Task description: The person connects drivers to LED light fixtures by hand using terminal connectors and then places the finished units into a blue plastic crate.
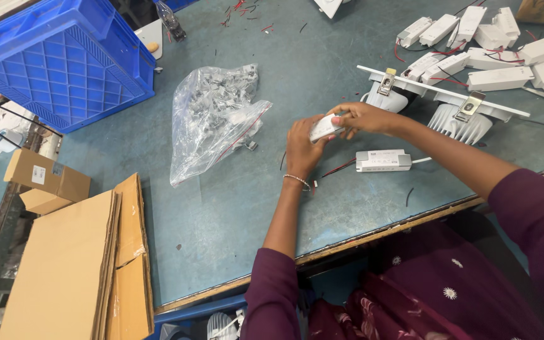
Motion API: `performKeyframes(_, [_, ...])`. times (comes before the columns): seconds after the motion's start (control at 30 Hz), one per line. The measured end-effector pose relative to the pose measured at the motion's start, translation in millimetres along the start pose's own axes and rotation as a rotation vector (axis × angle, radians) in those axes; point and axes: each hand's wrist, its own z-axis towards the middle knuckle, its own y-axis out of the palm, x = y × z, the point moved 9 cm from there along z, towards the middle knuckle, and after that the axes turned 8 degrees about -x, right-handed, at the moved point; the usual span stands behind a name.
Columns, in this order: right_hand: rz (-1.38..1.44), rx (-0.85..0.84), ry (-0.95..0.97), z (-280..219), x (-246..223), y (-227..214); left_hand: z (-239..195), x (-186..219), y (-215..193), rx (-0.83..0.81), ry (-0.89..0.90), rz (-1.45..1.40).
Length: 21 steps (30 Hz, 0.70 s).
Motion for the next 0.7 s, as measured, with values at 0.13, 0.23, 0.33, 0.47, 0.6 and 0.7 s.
performKeyframes(0.13, [-0.036,-0.056,-0.009,-1.5,-3.4,5.2,0.7,-28.3,8.7,-0.077,-0.122,-0.148])
performKeyframes(0.23, [-0.25,-0.103,-0.116,-2.3,-14.6,12.8,-1.0,-49.0,16.9,-0.128,-0.232,-0.25])
performKeyframes(0.33, [-0.679,0.132,-0.322,-15.6,-40.9,16.6,-5.1,-74.5,28.2,-0.2,-0.4,-0.408])
performKeyframes(0.47, [-0.711,0.332,-0.38,-32.7,-52.7,22.4,-7.2,-92.4,38.1,-0.293,-0.453,-0.579])
performKeyframes(0.6, [-0.688,0.396,-0.521,-37.3,-58.3,29.7,-10.4,-89.4,38.7,-0.339,-0.41,-0.503])
performKeyframes(0.7, [-0.735,0.369,-0.436,-29.5,-49.4,33.9,-8.9,-80.2,36.1,-0.365,-0.361,-0.379])
